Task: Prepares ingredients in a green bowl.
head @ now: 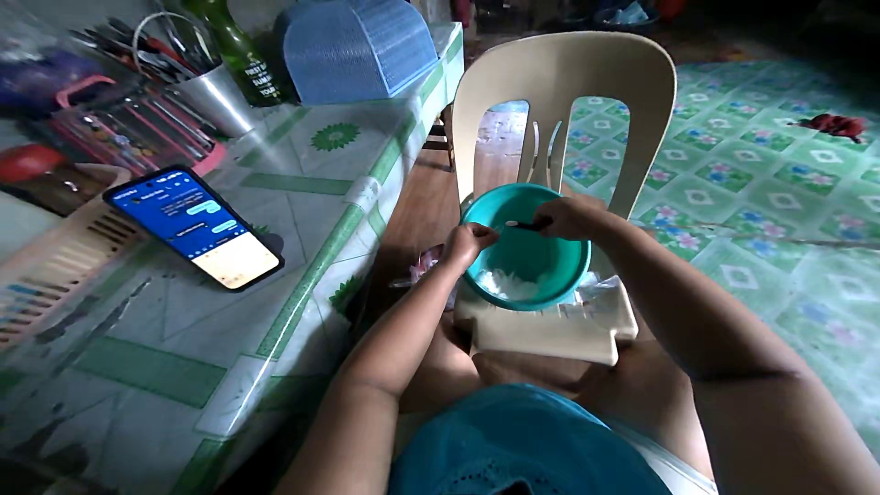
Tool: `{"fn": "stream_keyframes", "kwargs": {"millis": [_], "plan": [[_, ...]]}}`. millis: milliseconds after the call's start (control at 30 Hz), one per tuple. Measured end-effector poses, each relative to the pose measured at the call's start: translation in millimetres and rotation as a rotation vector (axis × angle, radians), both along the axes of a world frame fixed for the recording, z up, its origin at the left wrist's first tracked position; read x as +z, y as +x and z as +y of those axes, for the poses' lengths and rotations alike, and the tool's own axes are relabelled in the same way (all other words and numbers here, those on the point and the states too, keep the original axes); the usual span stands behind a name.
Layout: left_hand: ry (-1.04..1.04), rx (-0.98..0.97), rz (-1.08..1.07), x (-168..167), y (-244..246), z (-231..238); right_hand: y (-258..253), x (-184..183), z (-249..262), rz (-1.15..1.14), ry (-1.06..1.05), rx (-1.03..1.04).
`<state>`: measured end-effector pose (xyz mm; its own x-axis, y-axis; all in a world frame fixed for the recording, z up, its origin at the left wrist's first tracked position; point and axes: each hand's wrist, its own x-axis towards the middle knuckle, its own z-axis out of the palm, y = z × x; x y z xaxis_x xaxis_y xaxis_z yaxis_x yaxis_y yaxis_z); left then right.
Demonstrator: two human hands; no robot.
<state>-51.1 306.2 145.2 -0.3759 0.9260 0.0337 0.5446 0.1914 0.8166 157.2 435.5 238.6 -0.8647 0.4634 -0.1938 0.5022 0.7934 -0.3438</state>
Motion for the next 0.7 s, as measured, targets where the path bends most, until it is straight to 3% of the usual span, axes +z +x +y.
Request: {"fn": "stream_keyframes", "kwargs": {"millis": [167,300,533,700], "plan": [[0.006,0.001,0.001,-1,3,1,-2,5,-6,-0.067,0.01,0.001],[-0.019,-0.012,0.034,-1,5,3,-5,-34,23,0.058,0.039,0.06],[-0.016,-0.053,0.106,4,8,2,-5,-26,16,-0.036,0.022,0.037],[0.063,-0.21,0.169,11,12,-3,-8,-24,15,-0.047,0.094,0.1]]}}
